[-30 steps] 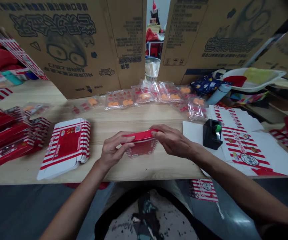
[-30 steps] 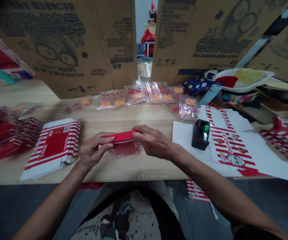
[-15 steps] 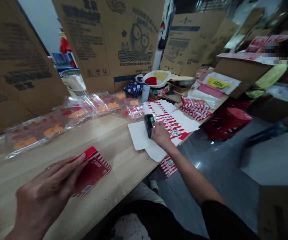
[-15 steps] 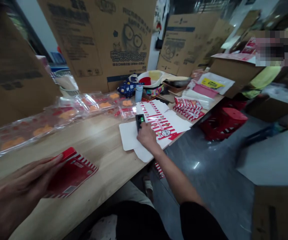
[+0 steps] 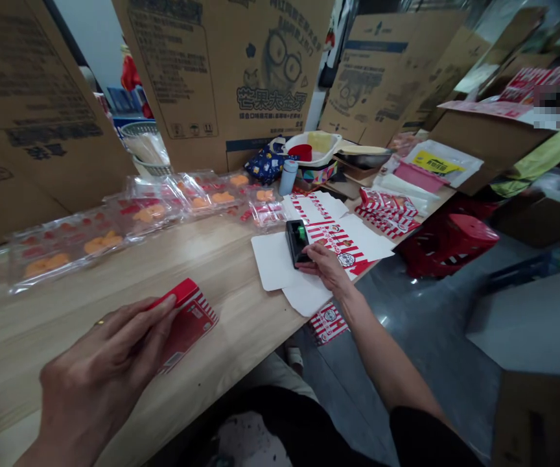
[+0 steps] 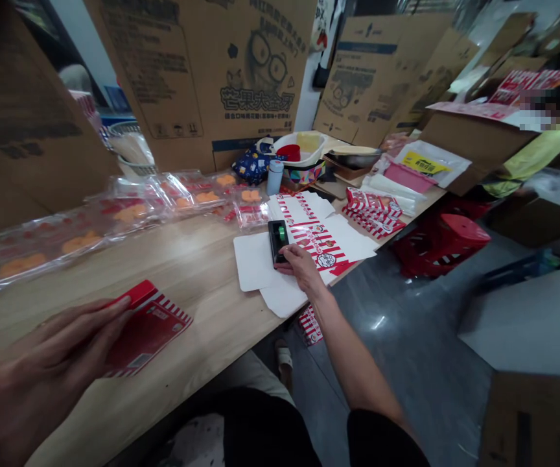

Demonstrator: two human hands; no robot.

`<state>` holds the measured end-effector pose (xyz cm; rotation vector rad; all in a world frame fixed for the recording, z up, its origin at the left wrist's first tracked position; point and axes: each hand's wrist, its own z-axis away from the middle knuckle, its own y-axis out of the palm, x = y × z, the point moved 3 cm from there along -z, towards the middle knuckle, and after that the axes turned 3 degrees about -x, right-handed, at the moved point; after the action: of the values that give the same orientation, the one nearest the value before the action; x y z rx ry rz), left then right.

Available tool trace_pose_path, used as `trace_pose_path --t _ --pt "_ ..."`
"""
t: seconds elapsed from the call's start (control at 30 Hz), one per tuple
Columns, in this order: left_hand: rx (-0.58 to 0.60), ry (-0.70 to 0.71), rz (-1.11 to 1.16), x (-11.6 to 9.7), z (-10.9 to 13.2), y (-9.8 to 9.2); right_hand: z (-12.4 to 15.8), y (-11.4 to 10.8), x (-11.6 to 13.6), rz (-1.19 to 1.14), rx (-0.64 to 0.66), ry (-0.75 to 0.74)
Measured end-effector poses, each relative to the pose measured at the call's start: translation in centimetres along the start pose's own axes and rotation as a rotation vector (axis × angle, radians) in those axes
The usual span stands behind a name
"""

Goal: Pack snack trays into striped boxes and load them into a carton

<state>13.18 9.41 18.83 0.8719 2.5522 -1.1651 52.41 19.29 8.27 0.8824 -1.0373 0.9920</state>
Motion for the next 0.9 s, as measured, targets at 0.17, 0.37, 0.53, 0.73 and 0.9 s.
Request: trace_pose_path --t 0.17,0.37,0.53,0.73,0.9 --pt "0.013 0.093 -0.053 -0.2 -0.2 -0.1 0.4 0.3 -3.5 -0.086 -0.181 -0.074" --pt "0.028 0.267 -0.134 -2.1 -0.3 -0.8 0.2 0.2 -5.2 -0.076 -0.26 -0.085" --pt "-0.016 0.194 -0.16 -2.0 0.4 -1.2 0.5 0.1 -5.2 0.022 -0.251 -0.102" --pt "-0.007 0.121 -0.137 -1.9 1.0 -2.3 5.5 1.2 -3.5 0.34 -0.296 -0.352" --pt "0.106 0.046 0.032 -2.3 1.6 -3.3 13.8 10.4 -0.2 0.352 0.328 -0.474"
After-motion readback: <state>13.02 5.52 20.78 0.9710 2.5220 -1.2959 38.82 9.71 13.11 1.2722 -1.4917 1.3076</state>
